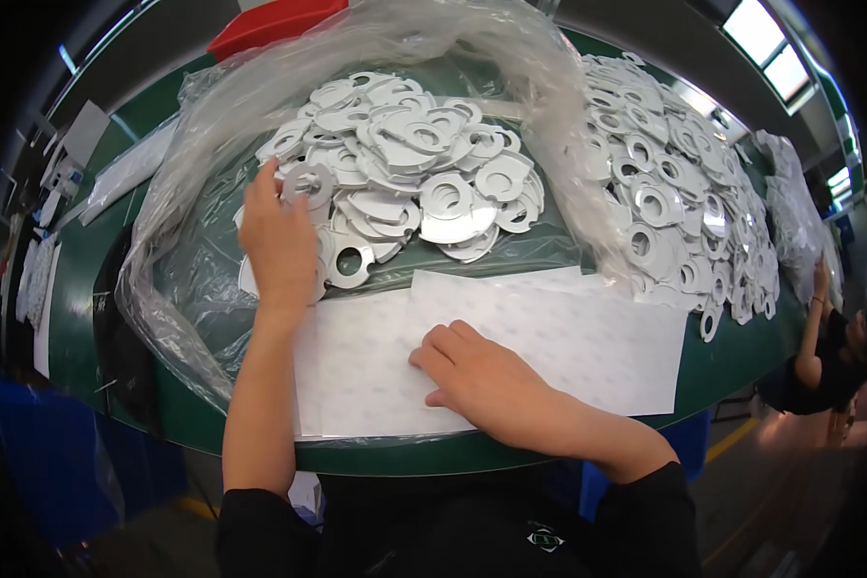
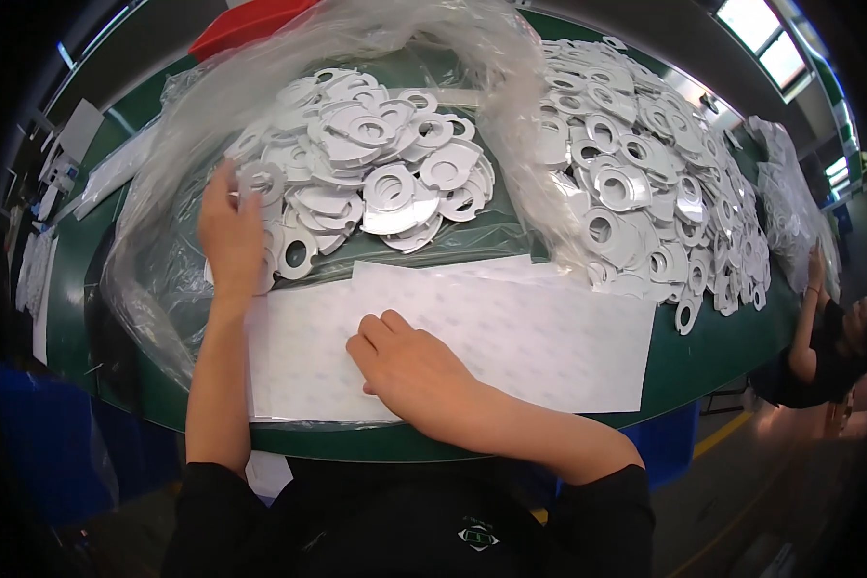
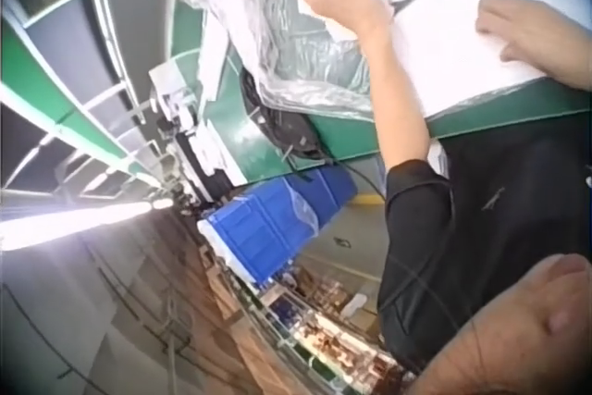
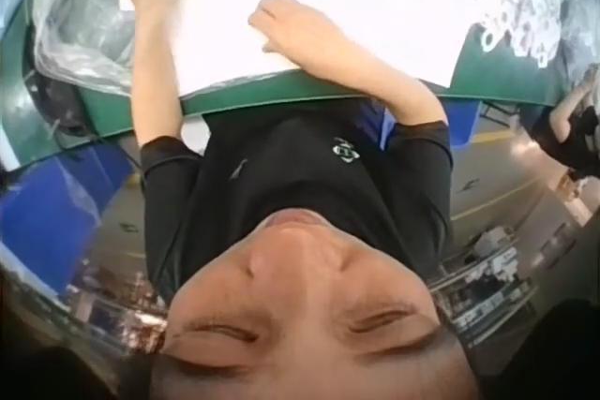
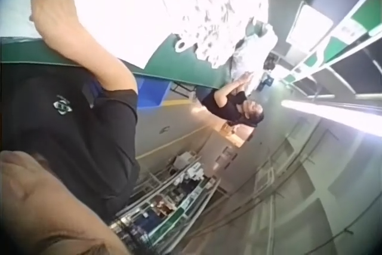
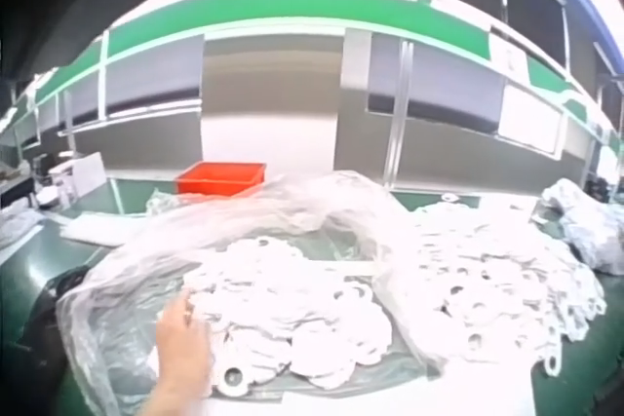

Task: Assembling white plastic circular light fixture components by applying adhesive rings.

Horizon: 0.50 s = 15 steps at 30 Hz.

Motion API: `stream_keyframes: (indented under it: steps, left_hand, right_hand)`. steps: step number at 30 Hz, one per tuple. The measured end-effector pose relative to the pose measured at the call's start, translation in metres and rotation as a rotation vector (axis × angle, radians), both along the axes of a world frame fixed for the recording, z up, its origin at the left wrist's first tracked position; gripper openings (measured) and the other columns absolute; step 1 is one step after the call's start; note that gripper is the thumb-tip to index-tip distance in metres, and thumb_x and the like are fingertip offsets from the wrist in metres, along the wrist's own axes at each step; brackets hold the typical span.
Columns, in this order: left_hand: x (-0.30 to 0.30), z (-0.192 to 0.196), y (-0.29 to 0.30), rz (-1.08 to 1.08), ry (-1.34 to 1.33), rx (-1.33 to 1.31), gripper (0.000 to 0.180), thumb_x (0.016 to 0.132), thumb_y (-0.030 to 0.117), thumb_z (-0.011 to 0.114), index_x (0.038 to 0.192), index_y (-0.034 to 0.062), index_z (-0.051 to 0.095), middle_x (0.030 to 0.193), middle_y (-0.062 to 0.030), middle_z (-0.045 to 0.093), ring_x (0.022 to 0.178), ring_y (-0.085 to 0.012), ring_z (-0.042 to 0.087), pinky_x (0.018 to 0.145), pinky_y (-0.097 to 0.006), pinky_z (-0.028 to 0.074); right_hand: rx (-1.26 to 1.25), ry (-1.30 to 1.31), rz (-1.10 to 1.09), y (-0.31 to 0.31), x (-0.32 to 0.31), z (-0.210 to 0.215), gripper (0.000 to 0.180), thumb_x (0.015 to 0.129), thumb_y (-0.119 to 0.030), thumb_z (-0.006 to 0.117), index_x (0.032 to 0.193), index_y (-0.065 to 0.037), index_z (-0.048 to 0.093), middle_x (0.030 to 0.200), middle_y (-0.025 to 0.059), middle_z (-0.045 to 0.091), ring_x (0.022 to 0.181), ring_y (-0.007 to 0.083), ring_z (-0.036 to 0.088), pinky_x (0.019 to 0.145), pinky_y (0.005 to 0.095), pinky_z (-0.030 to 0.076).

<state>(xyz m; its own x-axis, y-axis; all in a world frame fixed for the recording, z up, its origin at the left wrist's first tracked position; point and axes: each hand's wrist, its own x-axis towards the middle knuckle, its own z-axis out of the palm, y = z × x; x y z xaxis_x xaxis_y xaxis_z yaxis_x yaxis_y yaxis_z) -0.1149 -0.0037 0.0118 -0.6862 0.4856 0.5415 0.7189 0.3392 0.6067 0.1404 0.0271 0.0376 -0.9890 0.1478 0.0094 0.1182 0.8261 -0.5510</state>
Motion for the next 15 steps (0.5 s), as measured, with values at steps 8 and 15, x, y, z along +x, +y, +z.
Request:
stream_keyframes:
  steps: [8,15]
  left_hand:
    - [0.045,0.02,0.005,-0.631,-0.691,0.707,0.019,0.097,0.008,0.045,0.114,0.0086,0.051,0.104,-0.0041,0.059,0.098,-0.0128,0.057,0.087,-0.03,0.047]
    - [0.099,-0.014,-0.003,-1.054,-2.36,0.475,0.069,0.096,0.058,0.022,0.136,0.0041,0.038,0.123,-0.0147,0.051,0.104,-0.0277,0.054,0.083,-0.042,0.048]
  right_hand:
    - [-0.071,-0.086,0.012,0.005,0.001,0.001,0.029,0.075,-0.011,0.067,0.097,-0.002,0.051,0.098,0.0113,0.049,0.094,0.029,0.049,0.077,0.0363,0.047]
    - [0.042,0.073,0.068,-0.007,0.008,-0.004,0.023,0.075,-0.012,0.066,0.093,-0.005,0.053,0.094,0.0073,0.051,0.094,0.0251,0.051,0.069,0.0345,0.049]
